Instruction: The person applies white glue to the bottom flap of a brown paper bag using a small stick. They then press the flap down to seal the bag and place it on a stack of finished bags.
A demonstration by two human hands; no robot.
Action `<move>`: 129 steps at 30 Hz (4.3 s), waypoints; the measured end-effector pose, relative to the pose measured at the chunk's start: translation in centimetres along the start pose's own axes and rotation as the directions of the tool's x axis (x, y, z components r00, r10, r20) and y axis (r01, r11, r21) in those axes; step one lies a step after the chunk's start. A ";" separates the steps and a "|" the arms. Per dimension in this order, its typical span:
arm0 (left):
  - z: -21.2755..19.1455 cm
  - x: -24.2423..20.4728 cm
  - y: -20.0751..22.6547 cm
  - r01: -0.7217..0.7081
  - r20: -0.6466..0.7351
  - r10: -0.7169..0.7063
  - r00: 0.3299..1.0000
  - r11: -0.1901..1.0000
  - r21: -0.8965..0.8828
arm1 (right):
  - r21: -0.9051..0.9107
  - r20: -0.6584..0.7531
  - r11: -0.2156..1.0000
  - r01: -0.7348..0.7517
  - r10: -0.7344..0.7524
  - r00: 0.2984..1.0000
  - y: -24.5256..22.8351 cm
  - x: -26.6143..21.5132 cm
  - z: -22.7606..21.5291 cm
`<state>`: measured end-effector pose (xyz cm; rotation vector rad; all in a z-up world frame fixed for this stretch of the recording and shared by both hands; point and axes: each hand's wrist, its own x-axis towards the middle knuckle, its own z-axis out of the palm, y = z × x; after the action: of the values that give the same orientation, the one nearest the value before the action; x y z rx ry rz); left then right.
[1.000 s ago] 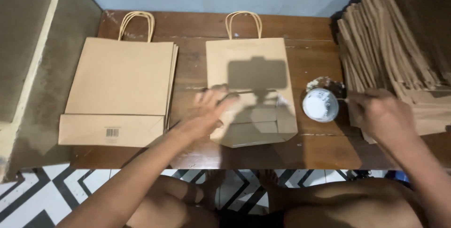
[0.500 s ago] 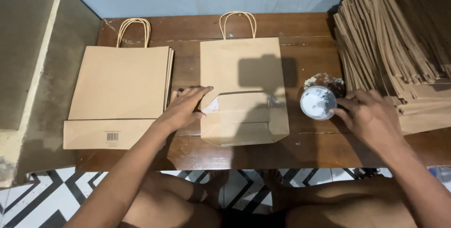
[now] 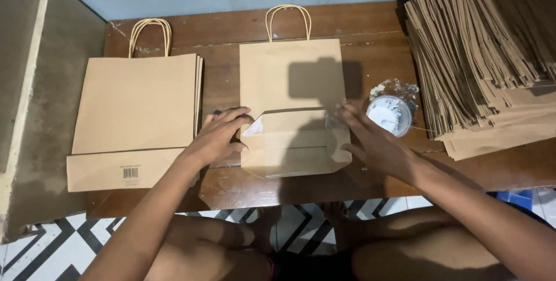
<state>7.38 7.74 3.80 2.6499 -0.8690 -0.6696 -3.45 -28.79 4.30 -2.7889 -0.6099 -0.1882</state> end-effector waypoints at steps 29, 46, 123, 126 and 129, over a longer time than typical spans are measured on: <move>3.5 -0.4 0.6 -0.484 -0.242 0.571 0.785 0.808 0.336 | -0.021 0.147 0.970 0.241 -0.235 0.961 2.1 -1.3 3.5; 4.6 1.6 2.8 -0.428 -0.161 0.485 0.860 0.856 0.290 | 0.153 0.290 0.985 0.085 -0.127 0.949 -2.5 8.4 10.4; 3.2 -4.0 1.1 -0.263 -0.256 0.351 0.901 0.910 0.321 | -0.044 0.259 0.973 0.228 -0.209 0.943 0.6 6.1 9.3; 3.1 -3.7 0.7 -0.300 -0.253 0.387 0.887 0.898 0.322 | -0.106 0.212 0.960 0.258 -0.231 0.949 0.7 5.8 9.6; 3.5 -3.3 0.2 -0.328 -0.231 0.408 0.883 0.890 0.317 | -0.074 0.221 0.970 0.232 -0.211 0.952 0.3 6.0 9.4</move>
<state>3.17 9.24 2.05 2.5921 -1.4077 -0.0615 2.70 -23.93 -3.57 -2.8525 -0.9936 0.0368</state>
